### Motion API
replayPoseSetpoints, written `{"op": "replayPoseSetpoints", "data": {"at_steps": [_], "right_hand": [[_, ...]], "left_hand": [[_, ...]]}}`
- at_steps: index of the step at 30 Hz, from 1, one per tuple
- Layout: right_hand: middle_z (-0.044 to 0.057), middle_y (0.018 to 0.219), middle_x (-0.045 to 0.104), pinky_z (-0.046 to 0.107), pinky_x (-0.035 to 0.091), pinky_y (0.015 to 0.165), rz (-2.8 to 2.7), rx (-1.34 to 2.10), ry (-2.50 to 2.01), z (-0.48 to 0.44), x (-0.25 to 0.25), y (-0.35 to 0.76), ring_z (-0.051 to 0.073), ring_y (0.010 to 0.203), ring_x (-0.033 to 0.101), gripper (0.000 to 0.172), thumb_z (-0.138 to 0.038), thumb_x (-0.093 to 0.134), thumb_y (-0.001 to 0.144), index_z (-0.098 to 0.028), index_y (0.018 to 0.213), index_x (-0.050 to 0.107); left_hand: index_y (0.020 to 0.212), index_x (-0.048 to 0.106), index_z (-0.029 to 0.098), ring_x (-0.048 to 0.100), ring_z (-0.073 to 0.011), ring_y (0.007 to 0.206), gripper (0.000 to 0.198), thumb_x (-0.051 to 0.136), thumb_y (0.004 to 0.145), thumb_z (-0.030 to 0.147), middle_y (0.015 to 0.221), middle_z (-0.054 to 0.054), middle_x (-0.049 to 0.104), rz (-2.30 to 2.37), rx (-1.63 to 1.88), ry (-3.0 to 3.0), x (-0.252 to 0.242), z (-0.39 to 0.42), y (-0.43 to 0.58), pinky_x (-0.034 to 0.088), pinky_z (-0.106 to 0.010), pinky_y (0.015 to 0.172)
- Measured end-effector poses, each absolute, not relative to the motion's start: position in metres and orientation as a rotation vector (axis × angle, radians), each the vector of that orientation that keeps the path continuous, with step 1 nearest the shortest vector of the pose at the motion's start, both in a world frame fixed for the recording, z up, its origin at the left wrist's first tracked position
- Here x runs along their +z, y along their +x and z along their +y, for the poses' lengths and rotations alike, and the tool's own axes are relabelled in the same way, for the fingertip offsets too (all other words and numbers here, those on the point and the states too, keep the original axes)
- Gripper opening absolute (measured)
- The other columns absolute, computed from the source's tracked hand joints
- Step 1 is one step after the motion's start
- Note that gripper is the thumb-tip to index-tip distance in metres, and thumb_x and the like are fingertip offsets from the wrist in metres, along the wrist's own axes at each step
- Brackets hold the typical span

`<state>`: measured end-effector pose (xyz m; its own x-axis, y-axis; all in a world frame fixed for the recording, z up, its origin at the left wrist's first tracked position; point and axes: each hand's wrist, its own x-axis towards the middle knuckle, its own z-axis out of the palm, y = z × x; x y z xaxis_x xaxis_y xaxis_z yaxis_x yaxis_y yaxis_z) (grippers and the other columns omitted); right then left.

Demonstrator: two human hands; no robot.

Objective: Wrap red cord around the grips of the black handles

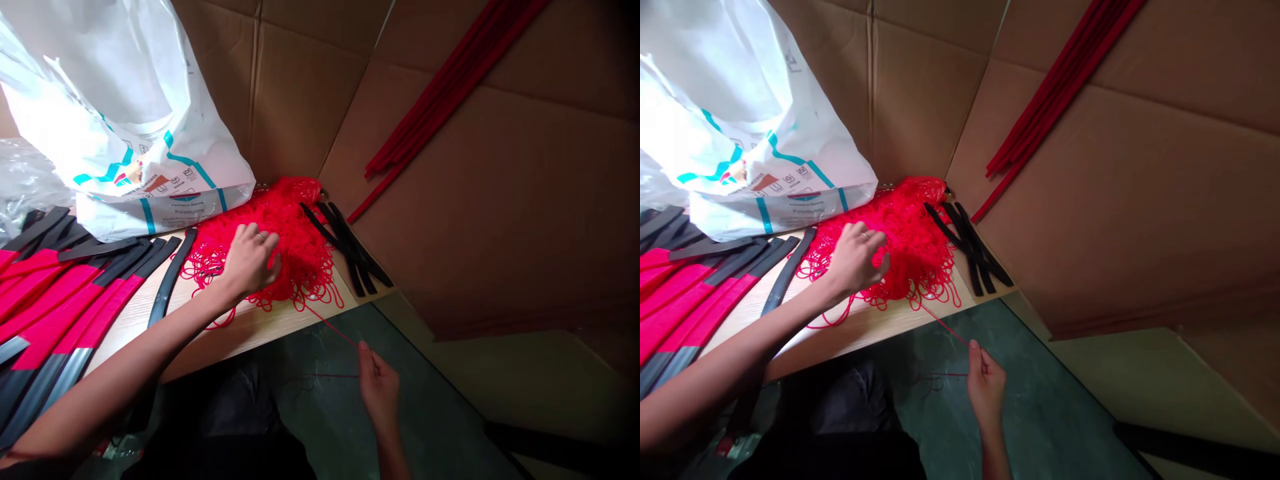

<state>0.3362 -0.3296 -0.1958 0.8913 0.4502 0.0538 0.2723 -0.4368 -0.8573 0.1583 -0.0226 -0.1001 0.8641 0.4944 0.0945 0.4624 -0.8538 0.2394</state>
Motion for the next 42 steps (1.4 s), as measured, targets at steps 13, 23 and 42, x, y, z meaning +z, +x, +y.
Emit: {"op": "replayPoseSetpoints", "data": {"at_steps": [13,23,42], "right_hand": [[-0.004,0.062,0.040,0.028,0.035,0.057,-0.581,0.253,-1.881,-0.336,-0.186,0.334,0.014,0.062,0.038,0.062,-0.070,0.073,0.090,-0.023,0.061,0.045],[0.009,0.113,0.081,0.059,0.046,0.120,-0.620,0.577,-1.059,-0.321,-0.163,0.340,0.033,0.131,0.067,0.026,-0.053,0.077,0.092,-0.030,0.082,0.082],[0.001,0.067,0.052,0.031,0.039,0.063,-0.441,0.707,-0.935,-0.292,-0.157,0.325,0.014,0.060,0.044,0.039,-0.040,0.074,0.098,-0.020,0.067,0.063]], "left_hand": [[0.136,0.067,0.018,0.070,-0.0277,0.118,0.042,0.072,0.103,0.042,0.135,-0.012,0.069,0.487,-0.046,2.887,-0.161,-0.033,0.188,0.061,-0.050,0.101],[0.130,0.068,0.016,0.074,-0.0208,0.097,0.034,0.068,0.105,0.040,0.120,-0.009,0.073,0.494,0.040,2.787,-0.171,-0.034,0.184,0.065,-0.040,0.086],[0.131,0.069,0.016,0.071,-0.0266,0.116,0.037,0.071,0.104,0.041,0.132,-0.011,0.071,0.609,0.101,2.639,-0.152,-0.028,0.195,0.062,-0.050,0.100]]}}
